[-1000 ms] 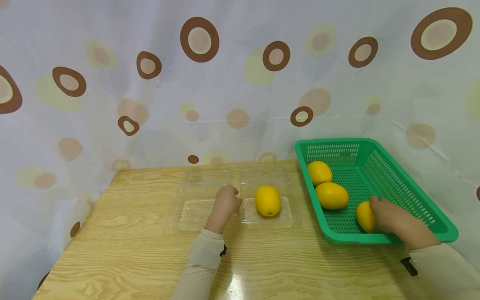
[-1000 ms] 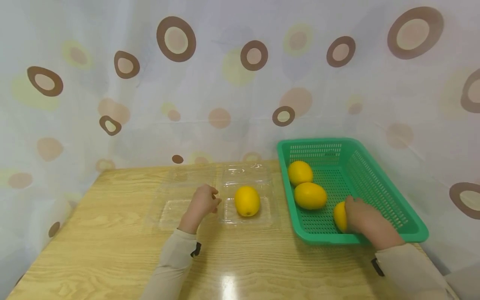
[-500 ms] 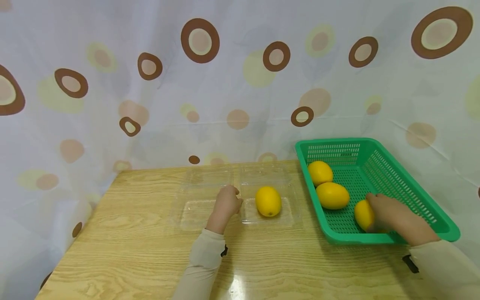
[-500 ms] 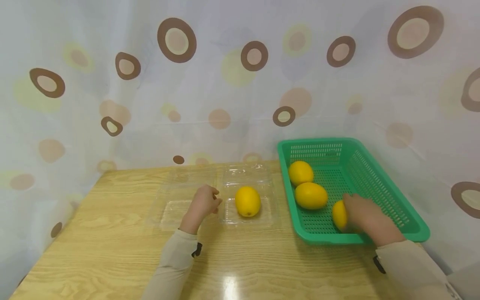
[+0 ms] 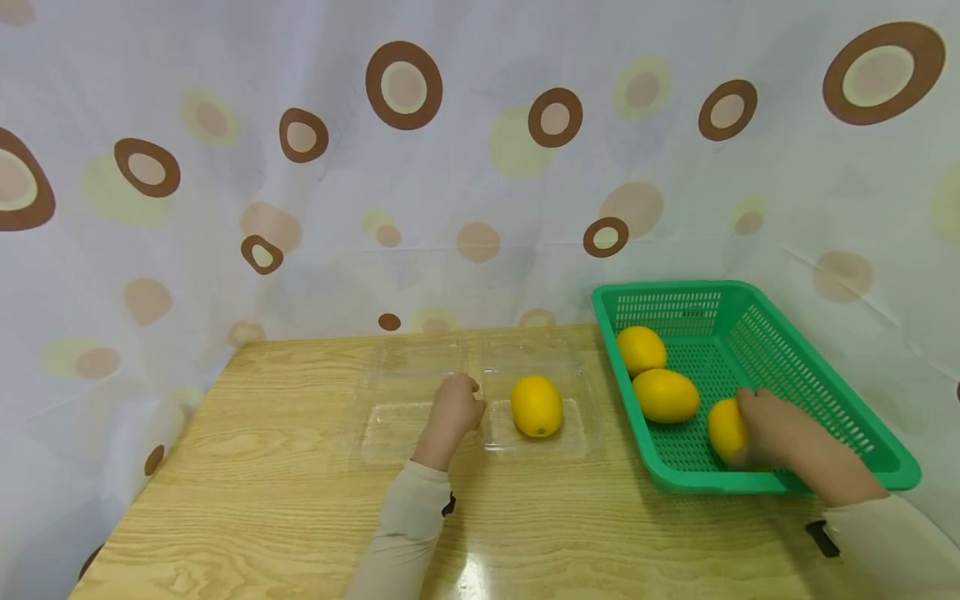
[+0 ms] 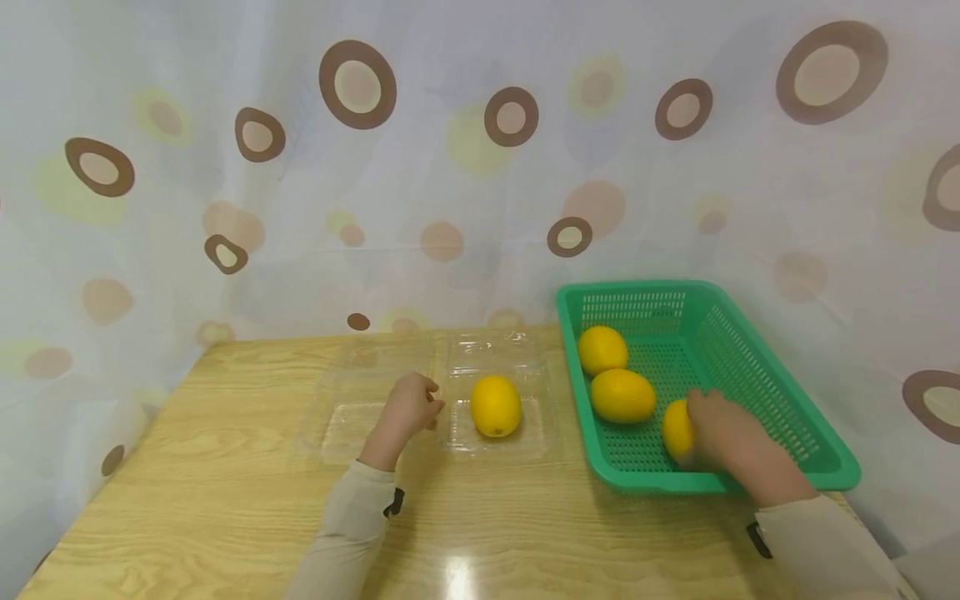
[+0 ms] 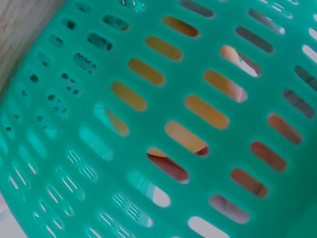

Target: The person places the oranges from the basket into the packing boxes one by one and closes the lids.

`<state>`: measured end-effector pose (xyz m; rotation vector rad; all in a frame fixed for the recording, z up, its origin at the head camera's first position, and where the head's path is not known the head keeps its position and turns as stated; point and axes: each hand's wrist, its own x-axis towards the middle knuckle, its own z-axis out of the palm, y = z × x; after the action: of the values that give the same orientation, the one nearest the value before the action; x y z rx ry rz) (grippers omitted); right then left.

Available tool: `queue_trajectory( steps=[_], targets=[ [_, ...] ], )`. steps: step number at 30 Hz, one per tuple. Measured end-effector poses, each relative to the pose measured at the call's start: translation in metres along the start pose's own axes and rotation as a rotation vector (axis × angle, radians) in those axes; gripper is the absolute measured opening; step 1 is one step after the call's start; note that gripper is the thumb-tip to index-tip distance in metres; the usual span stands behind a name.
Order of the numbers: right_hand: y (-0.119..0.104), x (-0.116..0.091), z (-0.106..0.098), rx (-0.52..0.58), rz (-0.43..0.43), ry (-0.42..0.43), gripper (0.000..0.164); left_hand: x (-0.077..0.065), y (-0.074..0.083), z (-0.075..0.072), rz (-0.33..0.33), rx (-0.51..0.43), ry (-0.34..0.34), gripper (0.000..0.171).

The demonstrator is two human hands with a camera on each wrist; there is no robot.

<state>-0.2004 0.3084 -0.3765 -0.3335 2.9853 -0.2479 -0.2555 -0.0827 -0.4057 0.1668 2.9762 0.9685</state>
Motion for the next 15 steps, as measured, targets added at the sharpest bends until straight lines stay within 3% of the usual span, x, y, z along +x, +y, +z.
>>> queue_trajectory(
  steps=[15],
  targets=[
    [-0.007, -0.006, -0.011, 0.020, -0.016, 0.155, 0.095, 0.001, 0.000, 0.000, 0.006, 0.000, 0.006, 0.029]
  ],
)
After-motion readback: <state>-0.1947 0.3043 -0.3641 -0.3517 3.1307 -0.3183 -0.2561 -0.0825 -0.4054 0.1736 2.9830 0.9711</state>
